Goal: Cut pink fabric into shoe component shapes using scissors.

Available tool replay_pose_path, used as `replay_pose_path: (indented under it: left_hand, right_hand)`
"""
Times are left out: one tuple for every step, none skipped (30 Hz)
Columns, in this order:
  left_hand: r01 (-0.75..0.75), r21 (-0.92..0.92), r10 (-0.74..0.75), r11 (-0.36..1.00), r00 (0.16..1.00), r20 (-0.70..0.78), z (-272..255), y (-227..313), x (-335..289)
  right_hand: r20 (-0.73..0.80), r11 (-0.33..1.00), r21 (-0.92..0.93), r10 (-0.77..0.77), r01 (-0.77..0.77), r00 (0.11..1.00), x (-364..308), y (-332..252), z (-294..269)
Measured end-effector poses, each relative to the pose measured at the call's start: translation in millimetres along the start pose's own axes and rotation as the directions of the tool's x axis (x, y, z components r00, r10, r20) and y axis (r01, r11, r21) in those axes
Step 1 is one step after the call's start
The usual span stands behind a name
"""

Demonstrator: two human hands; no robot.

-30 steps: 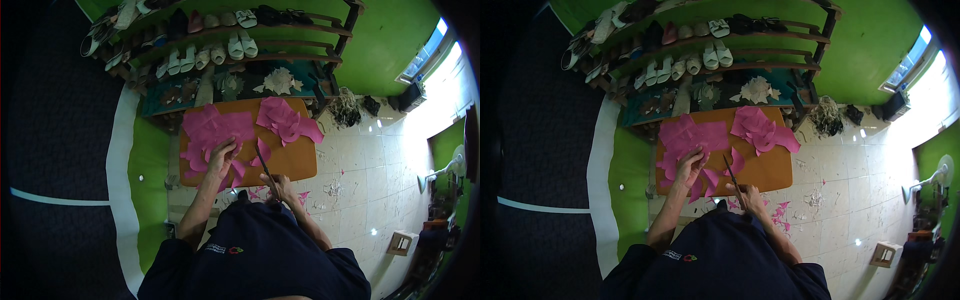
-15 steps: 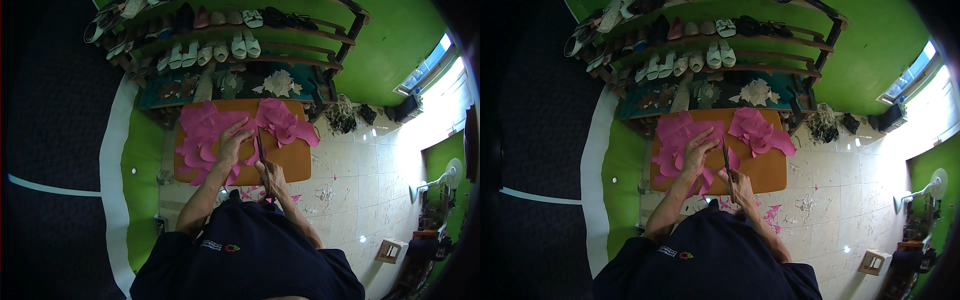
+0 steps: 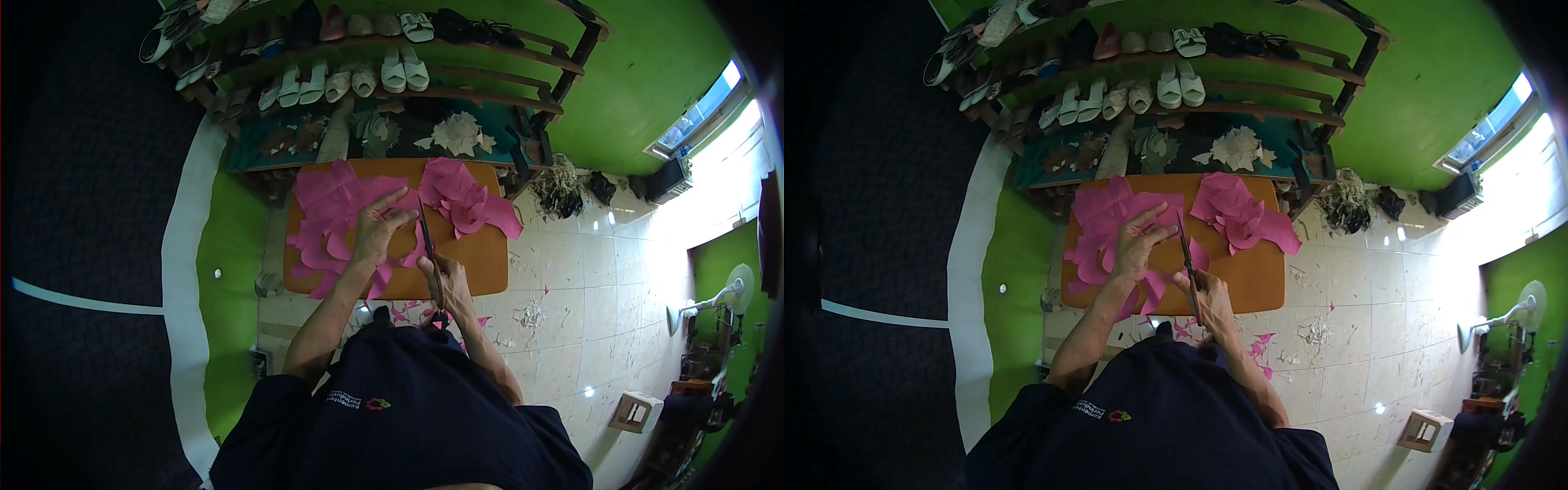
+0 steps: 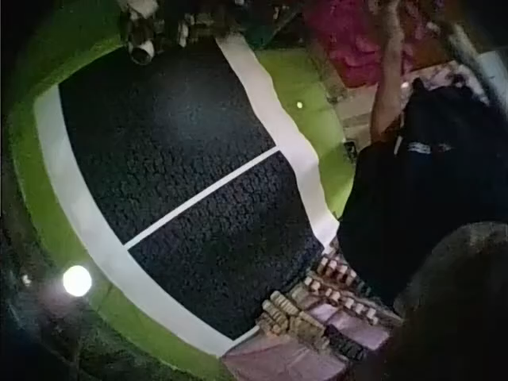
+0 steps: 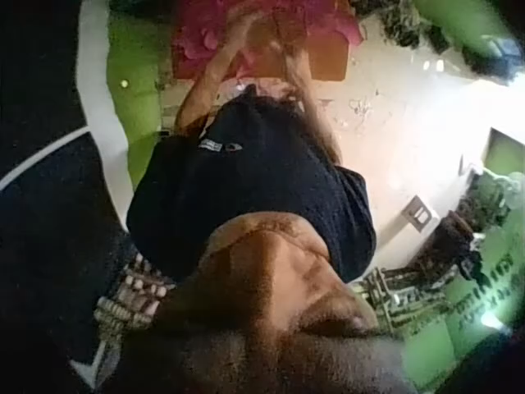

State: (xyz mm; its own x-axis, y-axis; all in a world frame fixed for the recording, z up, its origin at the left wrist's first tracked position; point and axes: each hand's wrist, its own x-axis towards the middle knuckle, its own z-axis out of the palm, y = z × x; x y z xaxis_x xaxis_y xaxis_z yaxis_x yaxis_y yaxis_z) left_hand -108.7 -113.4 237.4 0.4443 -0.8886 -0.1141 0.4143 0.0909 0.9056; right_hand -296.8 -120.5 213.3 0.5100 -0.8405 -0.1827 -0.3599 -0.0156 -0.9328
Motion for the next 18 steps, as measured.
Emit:
replay_pose_path:
  left_hand:
    - [0.03,-0.035,-0.03,0.999,0.999,-0.021,1.3,0.9,0.5]
    - [0.028,-0.031,-0.029,0.999,0.999,-0.02,1.4,0.5,0.8]
    - [0.013,-0.02,-0.013,1.0,1.0,-0.005,1.2,-0.5,0.5]
    - [-0.004,-0.008,0.004,1.0,1.0,0.01,-0.6,-1.3,0.8]
    - [-0.006,0.0,0.006,1.0,1.0,0.012,-1.8,-2.4,1.1]
    - [-0.012,-0.026,0.012,1.0,1.0,0.025,-2.6,-3.6,1.3]
    - [-0.014,-0.053,0.016,0.998,0.999,0.04,-3.5,-4.5,2.0]
    - [-0.014,-0.045,0.016,0.999,0.999,0.045,-4.9,-4.9,3.0]
    - [-0.029,-0.011,0.03,0.999,0.998,0.046,-6.5,-5.3,4.2]
    - [-0.046,0.02,0.045,0.999,0.998,0.045,-6.6,-4.1,4.1]
    - [-0.046,0.024,0.045,0.999,0.998,0.046,-7.1,-2.7,4.4]
    - [-0.039,0.016,0.038,0.999,0.999,0.024,-7.6,-1.4,4.9]
    - [-0.032,0.005,0.032,0.999,0.999,0.003,-5.4,0.1,5.1]
    - [-0.032,0.003,0.032,0.999,0.999,0.005,-3.5,1.4,4.9]
    - [-0.021,0.005,0.021,1.0,0.999,-0.026,-1.8,2.7,4.6]
    - [-0.012,0.004,0.012,1.0,0.998,-0.061,-0.6,3.3,4.4]
    - [-0.014,0.0,0.014,1.0,0.998,-0.062,-1.8,1.7,5.2]
    - [-0.027,0.006,0.028,1.0,0.999,-0.022,-4.3,-0.8,6.2]
  right_hand:
    - [-0.005,1.0,-0.022,-0.001,0.001,1.0,0.0,-0.9,-1.0]
    - [-0.01,0.999,-0.042,-0.003,0.003,1.0,-0.2,-2.6,-1.8]
    - [-0.011,0.999,-0.038,-0.005,0.005,1.0,-1.3,-5.3,-2.4]
    - [-0.031,1.0,0.002,0.014,-0.014,0.999,-3.0,-10.1,-1.9]
    - [-0.049,0.999,0.043,0.034,-0.032,0.998,-3.6,-12.7,-1.0]
    - [-0.05,0.998,0.051,0.031,-0.029,0.998,-3.2,-12.4,-0.8]
    - [-0.043,0.998,0.052,0.05,-0.047,0.998,-3.5,-11.5,-2.3]
    - [-0.035,0.996,0.052,0.068,-0.066,0.997,-3.4,-11.7,-3.6]
    - [-0.022,0.994,0.043,0.104,-0.103,0.994,-3.1,-13.0,-5.4]
    - [-0.022,0.994,0.048,0.104,-0.103,0.994,-3.8,-14.6,-6.9]
    - [-0.014,0.995,0.03,0.101,-0.1,0.995,-4.4,-15.9,-8.0]
    - [-0.006,0.995,0.012,0.098,-0.098,0.995,-4.6,-16.4,-7.8]
    - [-0.008,0.995,0.012,0.097,-0.097,0.995,-4.6,-14.8,-7.8]
    - [0.004,0.995,0.023,0.093,-0.093,0.996,-4.8,-11.3,-6.6]
    - [0.016,0.996,0.033,0.088,-0.089,0.996,-4.8,-7.6,-5.2]
    - [0.016,0.996,0.028,0.086,-0.087,0.996,-3.9,-4.0,-3.6]
    - [0.011,0.998,0.023,0.064,-0.064,0.998,-2.9,-1.3,-1.2]
    - [0.006,0.999,0.017,0.042,-0.042,0.999,-1.9,0.8,0.0]
